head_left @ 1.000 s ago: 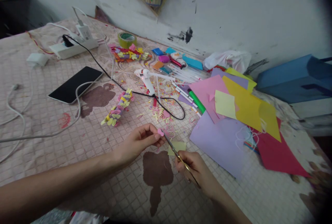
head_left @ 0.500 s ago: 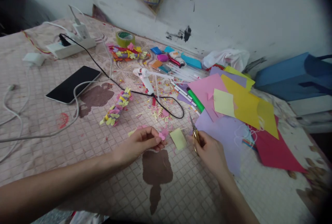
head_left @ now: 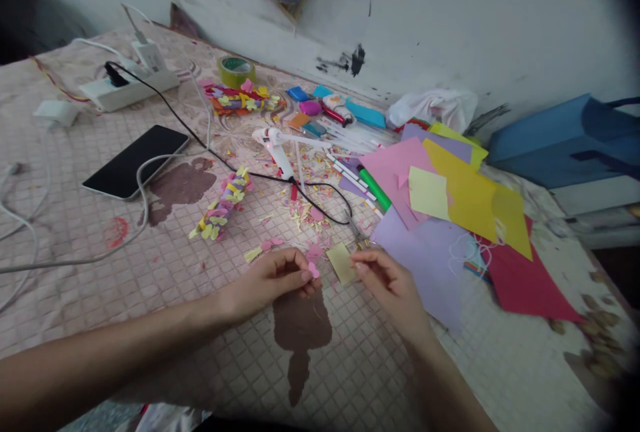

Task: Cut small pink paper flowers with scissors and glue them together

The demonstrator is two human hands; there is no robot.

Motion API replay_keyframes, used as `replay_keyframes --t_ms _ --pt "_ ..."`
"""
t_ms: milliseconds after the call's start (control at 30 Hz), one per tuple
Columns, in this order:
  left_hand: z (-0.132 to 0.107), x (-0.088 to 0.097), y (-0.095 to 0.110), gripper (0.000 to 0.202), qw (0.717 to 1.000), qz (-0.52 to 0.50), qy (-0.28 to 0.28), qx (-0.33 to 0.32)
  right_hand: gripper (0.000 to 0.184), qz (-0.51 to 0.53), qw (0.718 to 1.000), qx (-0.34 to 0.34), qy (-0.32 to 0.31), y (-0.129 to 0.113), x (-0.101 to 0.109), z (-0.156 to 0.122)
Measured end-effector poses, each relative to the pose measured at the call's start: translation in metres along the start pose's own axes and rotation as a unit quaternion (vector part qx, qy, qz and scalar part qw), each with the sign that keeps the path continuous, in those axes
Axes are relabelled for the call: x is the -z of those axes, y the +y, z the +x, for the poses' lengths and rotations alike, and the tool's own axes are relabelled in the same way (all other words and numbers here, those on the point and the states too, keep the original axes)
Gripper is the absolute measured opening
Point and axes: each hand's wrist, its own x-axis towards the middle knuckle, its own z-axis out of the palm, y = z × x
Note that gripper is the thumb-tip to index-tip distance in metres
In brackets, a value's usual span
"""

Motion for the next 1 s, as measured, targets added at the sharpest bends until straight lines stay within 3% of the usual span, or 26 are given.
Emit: replay_keyframes --t_ms 67,167,400,700,1000 --pt "-0.001 -0.001 -0.001 0.017 0.999 0.029 -0.026 -0.002 0.019 0.059 0.996 -0.023 -0.059 -0.006 -0.011 -0.005" --pt "-0.003 -0.002 -0.003 0.017 0.995 0.092 -0.039 -0.023 0.016 0.092 0.991 -0.016 -0.096 -0.013 -0.025 -0.01" --pt "-0.007 -0.004 -0.007 0.018 0.962 0.262 0.004 -0.073 0.01 0.034 0.996 0.036 -0.076 -0.021 -0.039 -0.013" --pt "-0.005 -0.004 -0.007 0.012 0.97 0.228 0.025 -0.085 0.011 -0.048 0.995 0.084 -0.009 -0.018 -0.044 -0.013" --pt "-0.006 -0.003 -0.008 0.019 0.977 0.205 0.023 -0.06 0.01 -0.081 0.988 0.133 -0.001 -0.018 -0.047 -0.015"
